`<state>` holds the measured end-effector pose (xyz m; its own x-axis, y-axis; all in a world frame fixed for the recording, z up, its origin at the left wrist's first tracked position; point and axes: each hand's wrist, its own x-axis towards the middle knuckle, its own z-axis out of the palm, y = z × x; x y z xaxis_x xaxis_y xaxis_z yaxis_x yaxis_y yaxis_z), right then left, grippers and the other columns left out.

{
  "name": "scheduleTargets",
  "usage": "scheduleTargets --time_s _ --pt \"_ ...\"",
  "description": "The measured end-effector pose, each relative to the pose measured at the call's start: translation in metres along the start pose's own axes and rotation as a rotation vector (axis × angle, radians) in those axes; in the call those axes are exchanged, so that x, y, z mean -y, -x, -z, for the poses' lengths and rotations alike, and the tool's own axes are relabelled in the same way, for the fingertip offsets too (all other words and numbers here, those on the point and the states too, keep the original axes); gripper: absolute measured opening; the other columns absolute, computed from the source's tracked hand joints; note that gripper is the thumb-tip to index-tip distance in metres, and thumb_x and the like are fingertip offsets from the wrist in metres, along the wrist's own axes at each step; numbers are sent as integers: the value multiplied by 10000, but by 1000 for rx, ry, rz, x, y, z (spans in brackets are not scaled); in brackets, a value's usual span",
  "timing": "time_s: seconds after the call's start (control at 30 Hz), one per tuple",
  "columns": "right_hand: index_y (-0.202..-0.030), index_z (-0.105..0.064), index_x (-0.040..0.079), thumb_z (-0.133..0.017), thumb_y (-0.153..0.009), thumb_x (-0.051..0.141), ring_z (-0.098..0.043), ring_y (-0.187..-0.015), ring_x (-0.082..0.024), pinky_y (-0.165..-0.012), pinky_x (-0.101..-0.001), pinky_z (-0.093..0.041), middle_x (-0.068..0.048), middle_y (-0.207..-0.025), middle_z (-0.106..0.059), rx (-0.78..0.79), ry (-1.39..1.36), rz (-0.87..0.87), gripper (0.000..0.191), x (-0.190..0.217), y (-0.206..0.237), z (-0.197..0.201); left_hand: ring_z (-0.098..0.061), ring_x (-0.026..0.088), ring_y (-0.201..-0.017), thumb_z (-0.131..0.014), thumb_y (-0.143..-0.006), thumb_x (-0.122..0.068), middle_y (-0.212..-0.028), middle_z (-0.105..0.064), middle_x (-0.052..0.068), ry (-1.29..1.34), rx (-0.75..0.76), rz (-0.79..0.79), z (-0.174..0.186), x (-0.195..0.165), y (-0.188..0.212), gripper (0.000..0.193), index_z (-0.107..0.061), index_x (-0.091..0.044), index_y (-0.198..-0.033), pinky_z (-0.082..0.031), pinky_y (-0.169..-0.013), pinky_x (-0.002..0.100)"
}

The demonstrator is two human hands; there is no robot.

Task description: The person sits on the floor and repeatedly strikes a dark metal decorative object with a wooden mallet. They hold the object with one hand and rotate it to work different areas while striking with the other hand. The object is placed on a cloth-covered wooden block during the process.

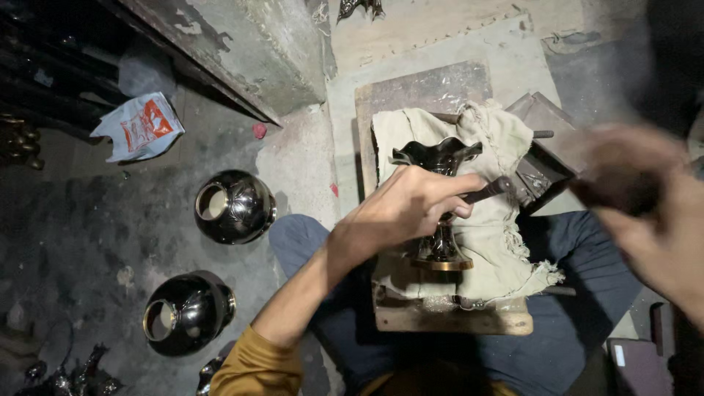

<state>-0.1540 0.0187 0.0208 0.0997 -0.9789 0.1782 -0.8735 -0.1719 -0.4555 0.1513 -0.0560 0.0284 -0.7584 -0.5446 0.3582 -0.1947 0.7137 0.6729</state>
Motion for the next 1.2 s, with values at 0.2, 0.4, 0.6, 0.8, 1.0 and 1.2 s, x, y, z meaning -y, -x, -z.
scheduleTargets --time_s 0.2,0.4,0.6,0.8,1.0,1.2 --pt "-1338 -522 -139 -766 -884 122 -676 -1015 -289 -903 -336 -559 -250 -1126 -638 -255 -220 22 578 -43 14 -32 -678 258 -698 -589 -997 29 -980 -794 210 400 -120 475 0 -14 21 287 -675 1 -1269 -521 -541 313" --pt "-1368 -543 -67 -654 -846 15 -686 -1053 -263 -929 -360 -568 -216 -1194 -652 -97 -315 -47 539 -32 -2 -23 -777 211 -934 -624 -947 57 -1198 -768 97 -181 -493 80 -40 -8 38 251 -656 -87 -1150 -632 -760 284" --pt "-1336 -599 66 -614 -805 -72 -715 -1081 -217 -938 -372 -593 -139 -1248 -691 196 -126 197 548 39 -48 37 -796 178 -900 -631 -939 71 -1173 -755 53 -130 -483 219 -47 -3 46 289 -656 -70 -1190 -635 -706 280" --pt "-1467 -526 203 -719 -768 16 -724 -1025 -213 -947 -350 -593 -97 -1102 -724 295 388 283 750 66 -66 40 -752 227 -917 -649 -908 42 -1171 -736 62 -475 -459 123 -47 -9 43 184 -653 -113 -1007 -615 -722 346" --pt "-1421 -504 24 -693 -780 -52 -722 -934 -237 -783 -340 -582 -186 -1116 -693 79 -37 464 672 94 -75 54 -719 271 -898 -719 -1017 -44 -1100 -672 84 -409 -649 80 -54 -20 45 118 -642 -119 -1066 -596 -722 374" --pt "-1580 -321 351 -670 -848 103 -716 -895 -183 -729 -304 -598 -86 -1178 -678 236 745 528 848 99 -84 43 -706 259 -788 -727 -1004 -44 -890 -674 46 -329 -661 261 -61 -24 45 161 -682 -195 -1034 -581 -688 377"
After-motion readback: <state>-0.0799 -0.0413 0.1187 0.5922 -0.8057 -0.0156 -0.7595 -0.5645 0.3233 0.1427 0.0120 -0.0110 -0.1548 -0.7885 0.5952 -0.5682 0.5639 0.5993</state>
